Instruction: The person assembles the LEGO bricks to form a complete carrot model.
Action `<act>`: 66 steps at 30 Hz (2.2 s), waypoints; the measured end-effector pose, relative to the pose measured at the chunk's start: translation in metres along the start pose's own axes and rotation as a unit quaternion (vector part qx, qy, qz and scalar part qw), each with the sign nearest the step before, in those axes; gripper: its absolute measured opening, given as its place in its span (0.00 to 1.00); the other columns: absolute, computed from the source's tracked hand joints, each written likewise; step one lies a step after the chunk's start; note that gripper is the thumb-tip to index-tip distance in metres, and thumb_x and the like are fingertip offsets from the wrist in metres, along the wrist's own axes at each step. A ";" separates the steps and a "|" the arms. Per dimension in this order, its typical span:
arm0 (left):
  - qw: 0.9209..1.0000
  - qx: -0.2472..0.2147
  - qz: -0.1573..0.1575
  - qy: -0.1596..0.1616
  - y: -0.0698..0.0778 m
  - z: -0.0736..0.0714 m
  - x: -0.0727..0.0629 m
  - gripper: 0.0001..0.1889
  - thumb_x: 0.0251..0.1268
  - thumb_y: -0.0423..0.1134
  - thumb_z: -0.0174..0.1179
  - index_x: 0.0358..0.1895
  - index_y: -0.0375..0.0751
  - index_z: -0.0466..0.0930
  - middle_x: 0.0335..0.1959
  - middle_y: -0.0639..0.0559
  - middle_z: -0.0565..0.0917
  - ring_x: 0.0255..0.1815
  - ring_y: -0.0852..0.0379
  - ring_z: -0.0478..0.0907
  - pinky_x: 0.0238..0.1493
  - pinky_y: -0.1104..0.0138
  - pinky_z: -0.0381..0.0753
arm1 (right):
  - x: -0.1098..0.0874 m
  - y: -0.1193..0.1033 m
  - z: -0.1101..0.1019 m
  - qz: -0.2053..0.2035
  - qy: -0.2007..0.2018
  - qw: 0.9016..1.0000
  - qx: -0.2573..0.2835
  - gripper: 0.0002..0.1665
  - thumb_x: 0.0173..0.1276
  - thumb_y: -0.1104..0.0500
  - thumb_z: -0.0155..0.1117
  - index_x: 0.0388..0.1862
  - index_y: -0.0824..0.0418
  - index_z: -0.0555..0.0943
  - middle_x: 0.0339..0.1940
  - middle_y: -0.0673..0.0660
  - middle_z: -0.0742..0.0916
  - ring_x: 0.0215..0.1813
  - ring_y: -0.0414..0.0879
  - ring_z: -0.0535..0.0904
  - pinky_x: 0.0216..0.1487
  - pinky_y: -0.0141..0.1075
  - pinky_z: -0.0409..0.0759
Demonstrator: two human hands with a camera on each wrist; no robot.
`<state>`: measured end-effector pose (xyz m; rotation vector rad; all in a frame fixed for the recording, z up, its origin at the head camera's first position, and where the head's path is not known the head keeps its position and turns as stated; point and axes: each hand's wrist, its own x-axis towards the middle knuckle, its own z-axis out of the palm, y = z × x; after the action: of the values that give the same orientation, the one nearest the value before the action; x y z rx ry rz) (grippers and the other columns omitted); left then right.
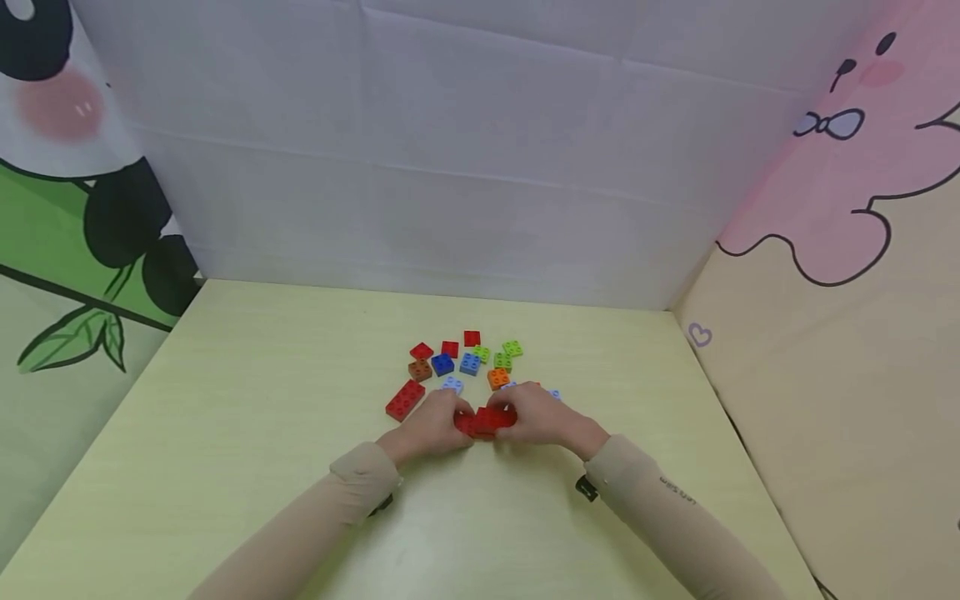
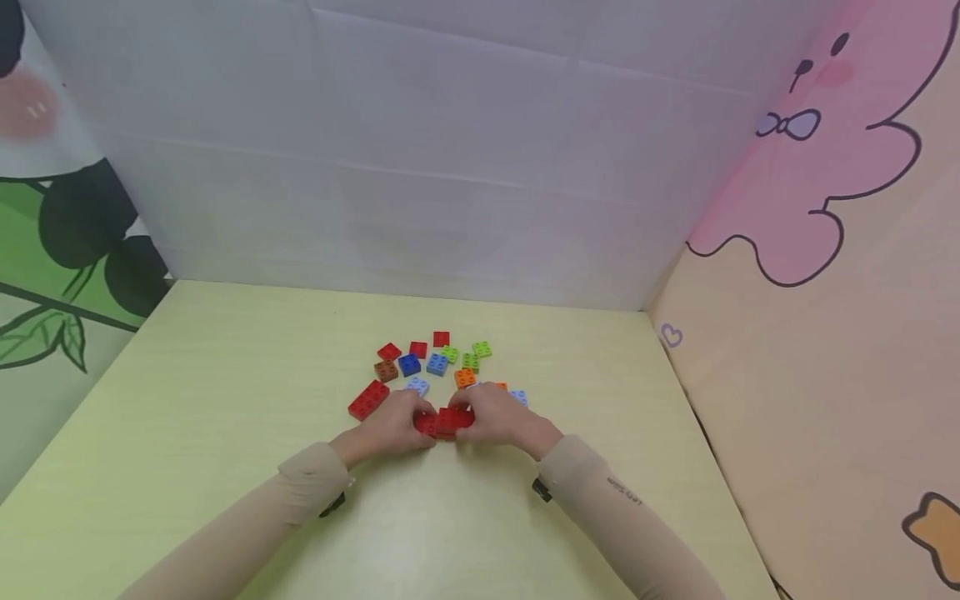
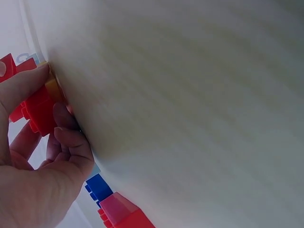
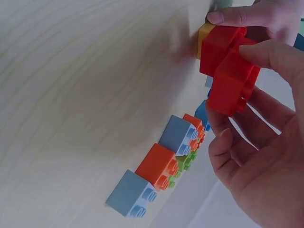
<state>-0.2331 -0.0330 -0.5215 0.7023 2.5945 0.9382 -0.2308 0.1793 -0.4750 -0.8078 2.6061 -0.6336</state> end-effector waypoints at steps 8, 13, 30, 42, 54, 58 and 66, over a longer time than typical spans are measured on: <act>1.000 -0.009 -0.003 0.005 0.000 0.000 0.000 0.17 0.49 0.40 0.73 0.44 0.40 0.85 0.36 0.57 0.78 0.40 0.56 0.71 0.38 0.64 0.74 | 0.001 -0.001 0.001 -0.013 0.002 1.000 -0.025 0.23 0.55 0.53 0.74 0.51 0.52 0.82 0.42 0.43 0.82 0.43 0.40 0.74 0.39 0.31 0.76; 1.000 -0.006 -0.001 0.006 0.001 0.000 0.001 0.18 0.49 0.41 0.73 0.44 0.39 0.84 0.36 0.57 0.79 0.39 0.56 0.71 0.39 0.64 0.74 | 0.002 -0.002 0.003 -0.016 0.010 0.999 -0.047 0.22 0.56 0.53 0.74 0.50 0.53 0.82 0.41 0.43 0.82 0.41 0.40 0.74 0.39 0.31 0.75; 1.000 -0.008 -0.014 -0.005 0.002 0.002 0.003 0.19 0.49 0.41 0.73 0.45 0.40 0.84 0.35 0.57 0.78 0.39 0.56 0.71 0.38 0.65 0.74 | 0.005 -0.003 0.018 0.009 0.032 0.999 -0.041 0.20 0.57 0.47 0.73 0.47 0.52 0.83 0.36 0.42 0.82 0.38 0.40 0.74 0.38 0.33 0.74; 0.999 -0.025 -0.026 -0.013 0.008 0.000 0.001 0.16 0.50 0.40 0.73 0.43 0.41 0.85 0.31 0.58 0.78 0.37 0.55 0.72 0.35 0.66 0.75 | 0.004 -0.001 0.020 -0.018 0.046 0.997 -0.056 0.20 0.56 0.47 0.74 0.46 0.53 0.84 0.35 0.41 0.83 0.37 0.39 0.74 0.38 0.31 0.74; 0.999 -0.015 -0.028 -0.013 0.009 -0.004 0.002 0.17 0.49 0.40 0.73 0.44 0.41 0.85 0.32 0.58 0.78 0.38 0.55 0.71 0.36 0.66 0.74 | 0.010 0.000 0.018 0.004 0.030 0.999 -0.016 0.20 0.56 0.47 0.74 0.46 0.53 0.84 0.34 0.41 0.82 0.37 0.41 0.74 0.35 0.33 0.74; 0.999 -0.016 -0.035 -0.014 0.008 -0.005 0.001 0.18 0.49 0.41 0.74 0.45 0.40 0.84 0.33 0.58 0.78 0.39 0.55 0.71 0.37 0.65 0.74 | 0.012 -0.002 0.020 0.027 0.024 0.999 0.000 0.20 0.56 0.47 0.74 0.46 0.53 0.85 0.33 0.41 0.82 0.38 0.42 0.73 0.34 0.33 0.74; 0.999 -0.017 -0.038 -0.017 0.007 -0.004 -0.001 0.19 0.48 0.40 0.74 0.46 0.39 0.84 0.34 0.57 0.78 0.39 0.55 0.71 0.38 0.65 0.74 | 0.012 -0.001 0.024 0.030 0.021 0.999 0.017 0.21 0.56 0.47 0.74 0.48 0.52 0.84 0.34 0.41 0.82 0.39 0.41 0.74 0.35 0.33 0.75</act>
<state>-0.2316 -0.0307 -0.5142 0.6022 2.5511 0.9372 -0.2288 0.1640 -0.4967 -0.7104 2.6394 -0.6831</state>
